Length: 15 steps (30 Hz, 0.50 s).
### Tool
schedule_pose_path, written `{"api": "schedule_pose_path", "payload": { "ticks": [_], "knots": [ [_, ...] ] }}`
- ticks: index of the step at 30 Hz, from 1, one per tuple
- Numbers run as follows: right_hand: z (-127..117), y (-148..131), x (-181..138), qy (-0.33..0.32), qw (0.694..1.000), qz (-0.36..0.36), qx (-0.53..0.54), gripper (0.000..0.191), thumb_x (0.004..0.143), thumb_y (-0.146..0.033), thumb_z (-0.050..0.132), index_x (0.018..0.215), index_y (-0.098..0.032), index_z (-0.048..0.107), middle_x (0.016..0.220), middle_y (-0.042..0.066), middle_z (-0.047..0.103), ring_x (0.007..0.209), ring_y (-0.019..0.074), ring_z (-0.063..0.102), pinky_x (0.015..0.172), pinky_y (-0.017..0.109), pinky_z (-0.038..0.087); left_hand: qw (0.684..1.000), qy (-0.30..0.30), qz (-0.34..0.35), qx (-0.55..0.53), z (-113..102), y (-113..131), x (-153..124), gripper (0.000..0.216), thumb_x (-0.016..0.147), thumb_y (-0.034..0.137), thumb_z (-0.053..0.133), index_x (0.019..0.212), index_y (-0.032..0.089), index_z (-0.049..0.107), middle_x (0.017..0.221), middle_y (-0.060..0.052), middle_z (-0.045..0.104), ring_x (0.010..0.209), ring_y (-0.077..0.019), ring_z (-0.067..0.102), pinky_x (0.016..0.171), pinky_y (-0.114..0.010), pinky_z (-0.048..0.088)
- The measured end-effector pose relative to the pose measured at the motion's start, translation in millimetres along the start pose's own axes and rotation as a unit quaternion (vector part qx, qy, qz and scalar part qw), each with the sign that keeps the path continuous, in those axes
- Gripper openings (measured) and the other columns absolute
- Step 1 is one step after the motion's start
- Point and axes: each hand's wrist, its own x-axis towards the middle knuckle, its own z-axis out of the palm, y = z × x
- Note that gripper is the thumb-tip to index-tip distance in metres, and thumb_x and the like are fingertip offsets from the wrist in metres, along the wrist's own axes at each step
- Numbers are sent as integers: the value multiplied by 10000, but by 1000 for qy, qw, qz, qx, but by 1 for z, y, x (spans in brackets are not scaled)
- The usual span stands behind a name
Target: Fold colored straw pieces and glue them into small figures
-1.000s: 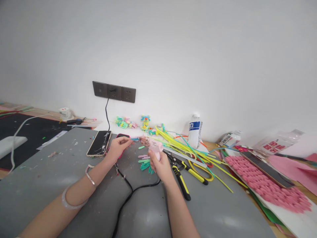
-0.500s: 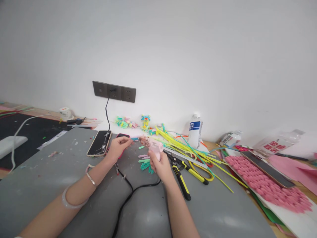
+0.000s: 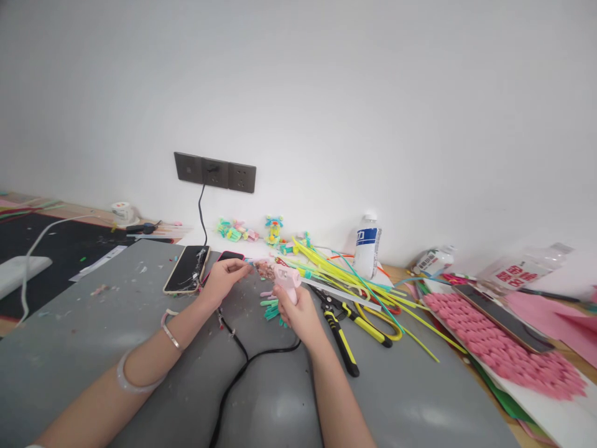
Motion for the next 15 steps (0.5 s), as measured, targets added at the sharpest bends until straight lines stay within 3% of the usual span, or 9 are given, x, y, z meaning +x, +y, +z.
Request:
{"api": "schedule_pose_path", "payload": {
  "ticks": [15],
  "knots": [
    [-11, 1, 4, 10, 1000, -3, -13, 508, 794, -678, 587, 718, -178, 531, 416, -95, 368, 311, 64, 308, 312, 198, 237, 999, 29, -13, -30, -2, -5, 4, 291, 631, 423, 767, 696, 142, 729, 690, -65, 744, 604, -158, 611, 524, -232, 406]
  ]
}}
